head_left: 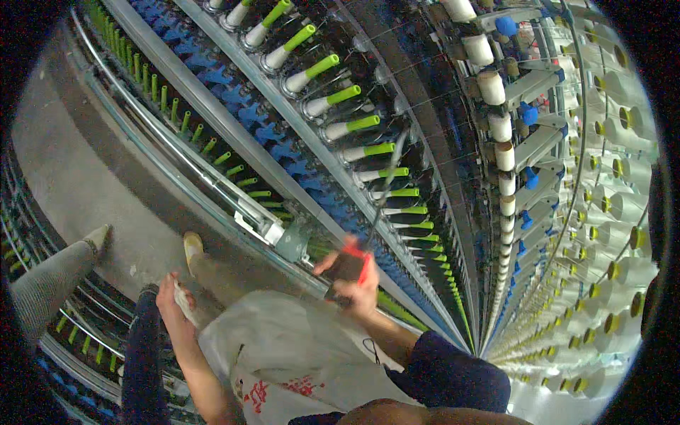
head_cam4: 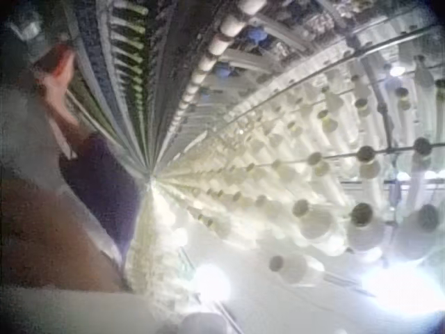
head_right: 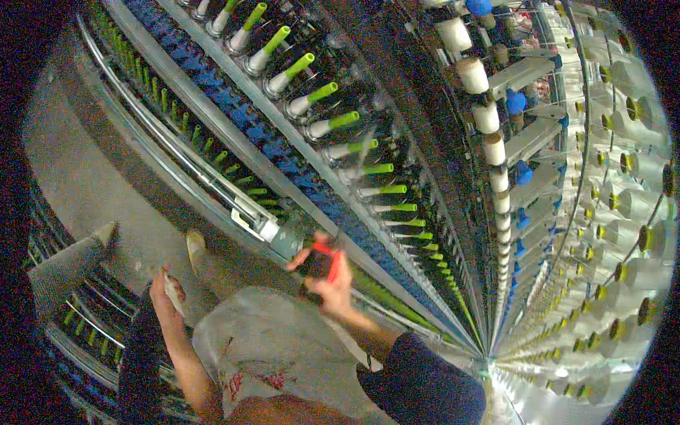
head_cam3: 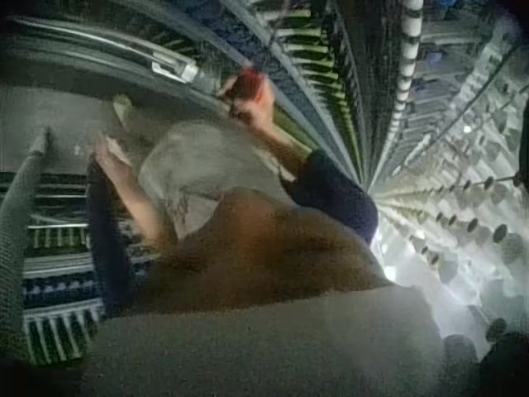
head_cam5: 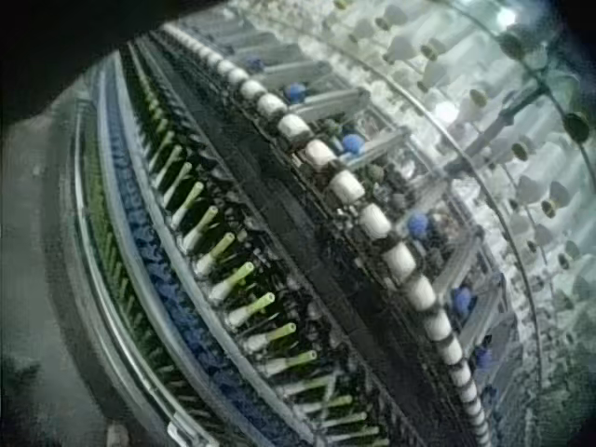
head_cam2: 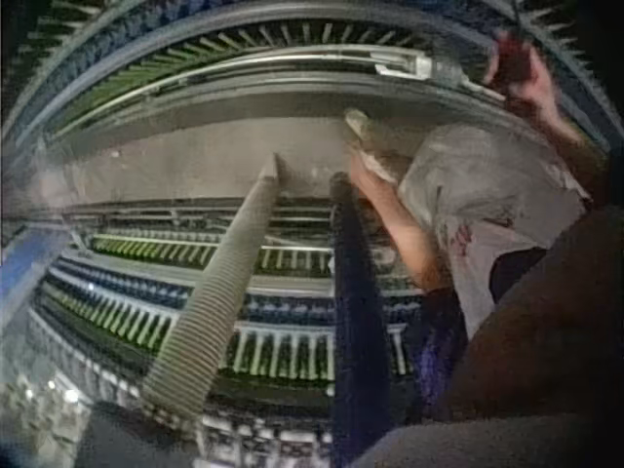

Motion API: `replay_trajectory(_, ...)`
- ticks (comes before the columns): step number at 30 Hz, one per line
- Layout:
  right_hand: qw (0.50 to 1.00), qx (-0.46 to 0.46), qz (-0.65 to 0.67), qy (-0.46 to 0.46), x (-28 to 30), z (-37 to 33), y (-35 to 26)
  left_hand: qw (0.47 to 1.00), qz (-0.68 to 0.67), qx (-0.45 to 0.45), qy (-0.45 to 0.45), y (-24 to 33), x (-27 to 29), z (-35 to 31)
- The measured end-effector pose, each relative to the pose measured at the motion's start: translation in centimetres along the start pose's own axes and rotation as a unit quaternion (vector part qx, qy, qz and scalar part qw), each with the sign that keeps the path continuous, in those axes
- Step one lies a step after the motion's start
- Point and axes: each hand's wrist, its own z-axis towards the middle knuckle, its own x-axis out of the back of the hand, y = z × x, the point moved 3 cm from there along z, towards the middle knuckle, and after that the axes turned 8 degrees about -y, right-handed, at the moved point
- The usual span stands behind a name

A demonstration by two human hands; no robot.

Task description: The person walks along a large textile machine and uses a red-handled brush to clean the green and blue spindles. They hold a white cloth in the other hand and occasionally wipe the machine's surface. The person also handles a yellow plastic tube and a white spool during the process.

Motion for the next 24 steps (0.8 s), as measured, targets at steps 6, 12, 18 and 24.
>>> replay_trajectory(6, 0.979, 0.039, 0.202, 0.006, -0.9, 13.2, -9.4, 0.997, -0.035, -0.053, -0.037, 6.9, -1.3, 4.1)
replay_trajectory(12, 0.865, 0.029, 0.496, 0.073, 3.2, 27.2, -14.5, 0.996, 0.033, -0.059, -0.061, 11.6, -1.7, 6.7)
replay_trajectory(18, 0.94, -0.004, 0.322, 0.111, 4.5, 27.9, -14.2, 0.997, -0.002, -0.013, -0.077, 14.9, -0.7, 10.7)
replay_trajectory(24, 0.971, -0.039, 0.184, 0.151, 2.7, 26.2, -13.1, 0.992, 0.053, -0.035, -0.107, 18.2, -1.5, 11.9)
